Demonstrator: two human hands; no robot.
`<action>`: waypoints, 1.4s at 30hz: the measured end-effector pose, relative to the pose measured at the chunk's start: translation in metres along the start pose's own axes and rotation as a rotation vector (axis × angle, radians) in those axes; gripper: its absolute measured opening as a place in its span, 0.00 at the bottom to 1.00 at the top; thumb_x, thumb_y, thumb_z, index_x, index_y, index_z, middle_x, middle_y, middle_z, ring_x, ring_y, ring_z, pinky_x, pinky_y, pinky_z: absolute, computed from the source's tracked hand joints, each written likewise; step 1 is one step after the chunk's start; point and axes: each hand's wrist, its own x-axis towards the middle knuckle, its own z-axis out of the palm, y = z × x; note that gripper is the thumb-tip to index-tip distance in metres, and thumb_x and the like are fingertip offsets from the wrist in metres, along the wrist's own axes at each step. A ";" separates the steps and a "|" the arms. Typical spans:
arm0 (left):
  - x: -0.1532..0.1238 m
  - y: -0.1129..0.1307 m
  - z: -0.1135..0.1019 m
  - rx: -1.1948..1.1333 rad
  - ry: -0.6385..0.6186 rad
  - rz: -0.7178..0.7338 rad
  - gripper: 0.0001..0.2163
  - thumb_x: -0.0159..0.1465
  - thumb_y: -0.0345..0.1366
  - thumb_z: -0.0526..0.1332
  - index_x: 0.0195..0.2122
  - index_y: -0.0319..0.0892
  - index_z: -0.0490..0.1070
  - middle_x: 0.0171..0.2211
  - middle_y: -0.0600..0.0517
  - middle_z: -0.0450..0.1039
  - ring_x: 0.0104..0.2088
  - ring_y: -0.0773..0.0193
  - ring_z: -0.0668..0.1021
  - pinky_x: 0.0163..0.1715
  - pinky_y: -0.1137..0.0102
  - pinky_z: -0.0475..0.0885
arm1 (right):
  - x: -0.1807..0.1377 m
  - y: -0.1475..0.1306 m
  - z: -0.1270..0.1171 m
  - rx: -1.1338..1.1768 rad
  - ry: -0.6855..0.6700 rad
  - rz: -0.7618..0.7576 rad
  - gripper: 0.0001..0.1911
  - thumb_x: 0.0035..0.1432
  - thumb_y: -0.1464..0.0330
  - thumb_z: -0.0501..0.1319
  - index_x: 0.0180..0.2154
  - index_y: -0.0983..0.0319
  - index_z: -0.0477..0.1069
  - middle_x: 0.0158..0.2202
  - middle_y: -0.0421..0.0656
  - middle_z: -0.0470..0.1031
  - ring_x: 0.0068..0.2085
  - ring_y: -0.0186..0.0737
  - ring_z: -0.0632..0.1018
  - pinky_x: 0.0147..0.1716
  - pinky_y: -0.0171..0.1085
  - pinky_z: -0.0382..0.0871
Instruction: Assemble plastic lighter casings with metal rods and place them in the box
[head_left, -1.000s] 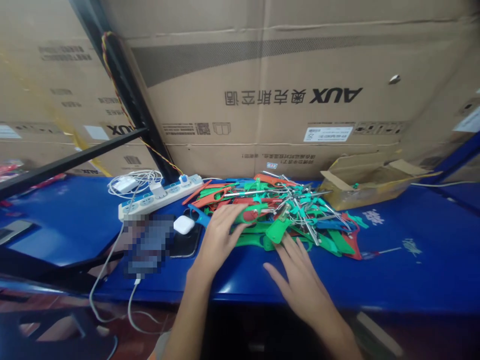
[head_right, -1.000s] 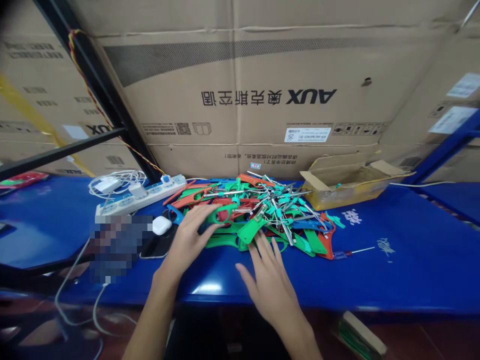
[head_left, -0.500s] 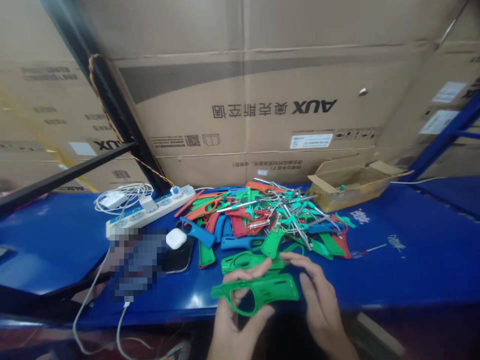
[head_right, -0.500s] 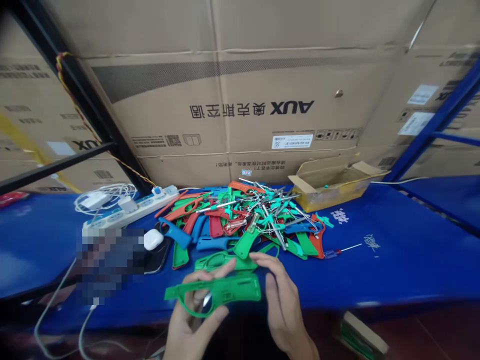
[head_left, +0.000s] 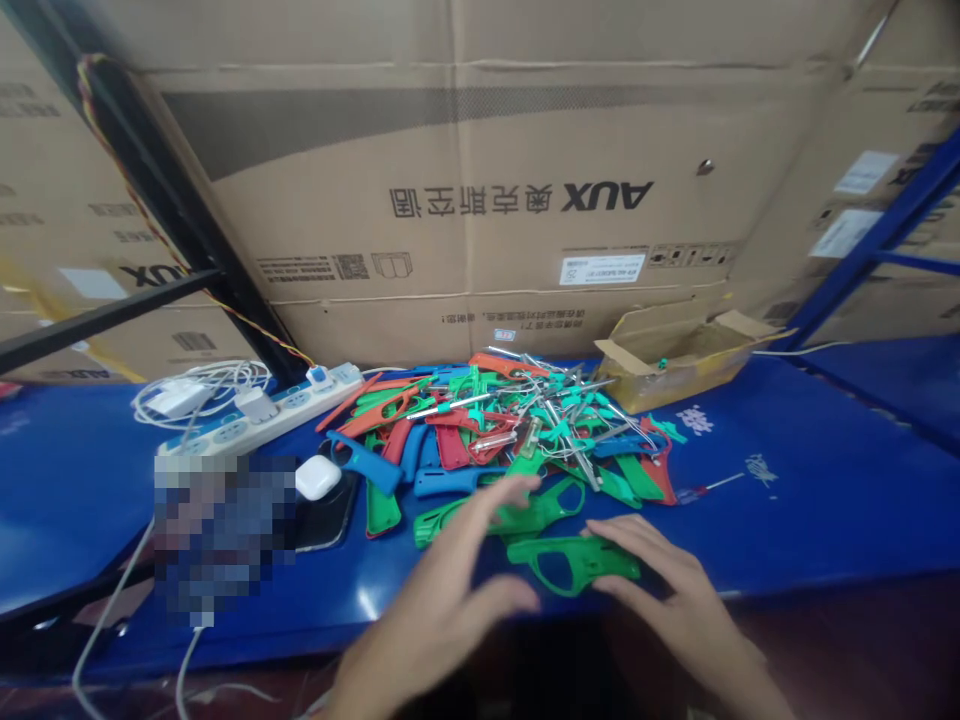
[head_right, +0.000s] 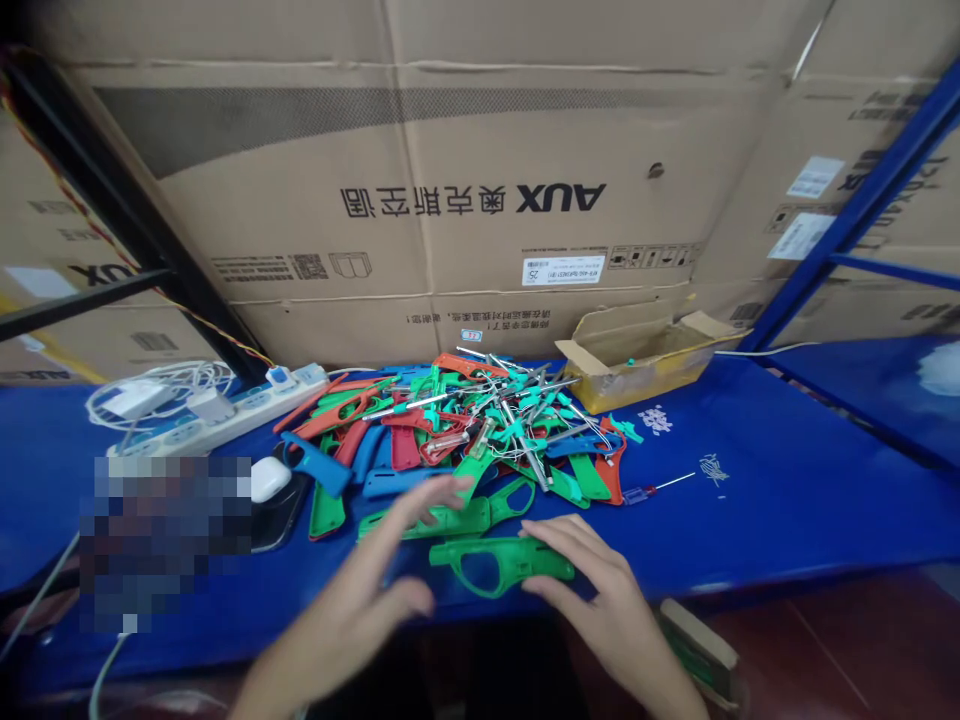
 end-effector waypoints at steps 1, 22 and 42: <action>0.007 0.001 -0.013 0.019 0.055 0.018 0.25 0.74 0.49 0.57 0.70 0.58 0.58 0.68 0.49 0.67 0.65 0.50 0.72 0.64 0.52 0.70 | 0.002 0.002 -0.002 -0.015 -0.028 0.006 0.17 0.65 0.58 0.67 0.53 0.51 0.80 0.48 0.44 0.83 0.49 0.47 0.83 0.50 0.43 0.80; 0.156 0.001 0.032 0.984 -0.316 0.576 0.10 0.71 0.36 0.61 0.49 0.38 0.76 0.49 0.43 0.76 0.53 0.48 0.75 0.55 0.56 0.66 | 0.014 -0.006 -0.002 -0.178 -0.284 -0.025 0.14 0.65 0.63 0.67 0.52 0.50 0.77 0.52 0.44 0.77 0.54 0.46 0.78 0.55 0.46 0.73; 0.194 0.004 -0.014 1.072 -0.427 0.409 0.06 0.70 0.36 0.65 0.39 0.41 0.80 0.42 0.45 0.81 0.50 0.49 0.72 0.54 0.57 0.62 | 0.014 -0.004 0.001 -0.158 -0.301 0.029 0.14 0.66 0.59 0.66 0.53 0.49 0.75 0.55 0.42 0.76 0.57 0.47 0.75 0.57 0.48 0.71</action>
